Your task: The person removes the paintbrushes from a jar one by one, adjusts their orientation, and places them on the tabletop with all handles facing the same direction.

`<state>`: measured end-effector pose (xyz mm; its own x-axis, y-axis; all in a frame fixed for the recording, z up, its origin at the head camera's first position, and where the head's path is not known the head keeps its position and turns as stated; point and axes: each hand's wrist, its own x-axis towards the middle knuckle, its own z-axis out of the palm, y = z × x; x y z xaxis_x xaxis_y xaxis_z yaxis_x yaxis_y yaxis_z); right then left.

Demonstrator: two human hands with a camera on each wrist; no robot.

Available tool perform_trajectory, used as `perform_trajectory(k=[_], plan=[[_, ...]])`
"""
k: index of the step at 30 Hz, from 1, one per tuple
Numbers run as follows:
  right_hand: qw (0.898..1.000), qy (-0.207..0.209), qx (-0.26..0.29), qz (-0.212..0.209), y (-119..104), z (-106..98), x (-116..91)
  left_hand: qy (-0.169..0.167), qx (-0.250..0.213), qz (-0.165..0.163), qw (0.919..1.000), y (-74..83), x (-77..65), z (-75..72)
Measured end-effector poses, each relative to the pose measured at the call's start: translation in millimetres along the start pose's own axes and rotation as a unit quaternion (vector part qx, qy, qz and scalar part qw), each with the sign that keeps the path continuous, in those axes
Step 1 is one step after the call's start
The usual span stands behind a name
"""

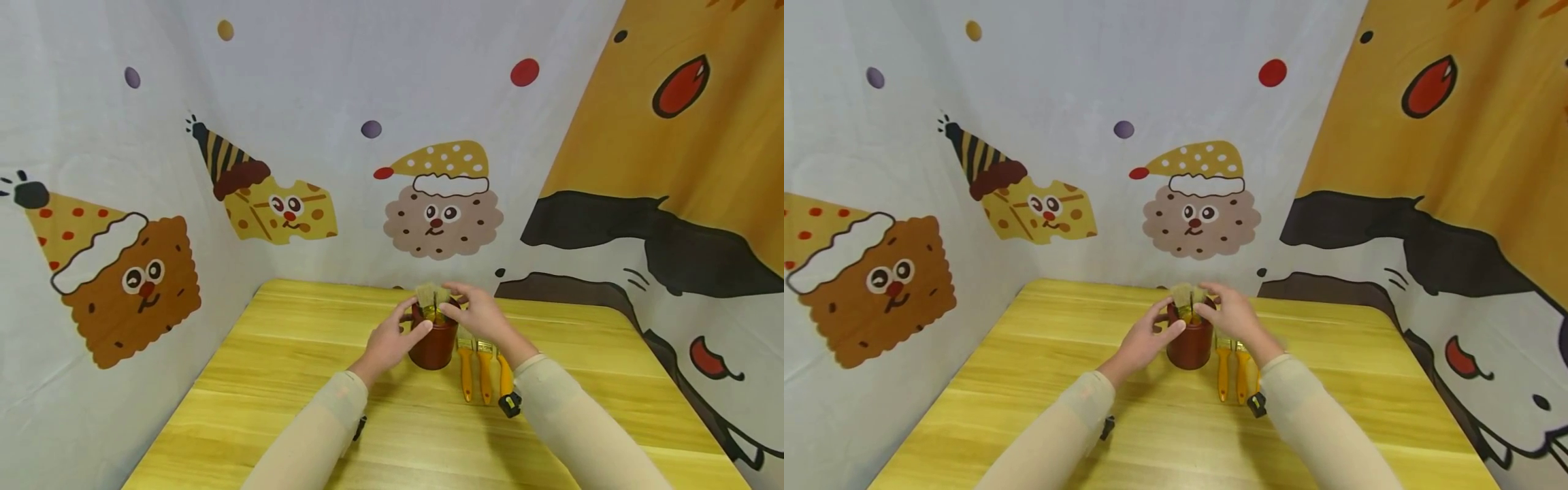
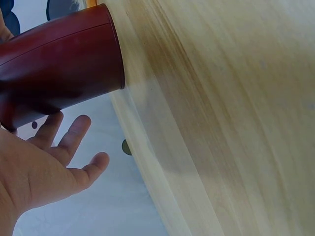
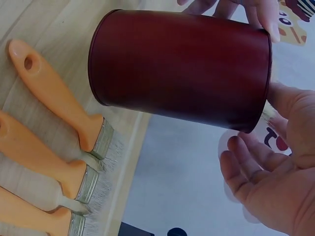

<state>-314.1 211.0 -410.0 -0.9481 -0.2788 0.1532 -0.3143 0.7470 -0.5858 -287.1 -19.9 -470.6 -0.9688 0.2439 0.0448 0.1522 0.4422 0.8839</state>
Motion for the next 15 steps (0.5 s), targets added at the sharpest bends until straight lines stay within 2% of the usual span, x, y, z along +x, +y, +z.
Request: perform_trajectory(k=[6, 15], plan=[[0.999, 0.023, -0.029, -0.014, -4.7, 1.9, -1.9, -0.001, -0.006, -0.001, 1.0000, -0.2, -0.6, 0.4], [0.993, 0.085, -0.060, -0.058, -7.1, 8.0, -5.5, 0.002, -0.009, -0.002, 1.0000, 2.7, -2.4, 0.1]])
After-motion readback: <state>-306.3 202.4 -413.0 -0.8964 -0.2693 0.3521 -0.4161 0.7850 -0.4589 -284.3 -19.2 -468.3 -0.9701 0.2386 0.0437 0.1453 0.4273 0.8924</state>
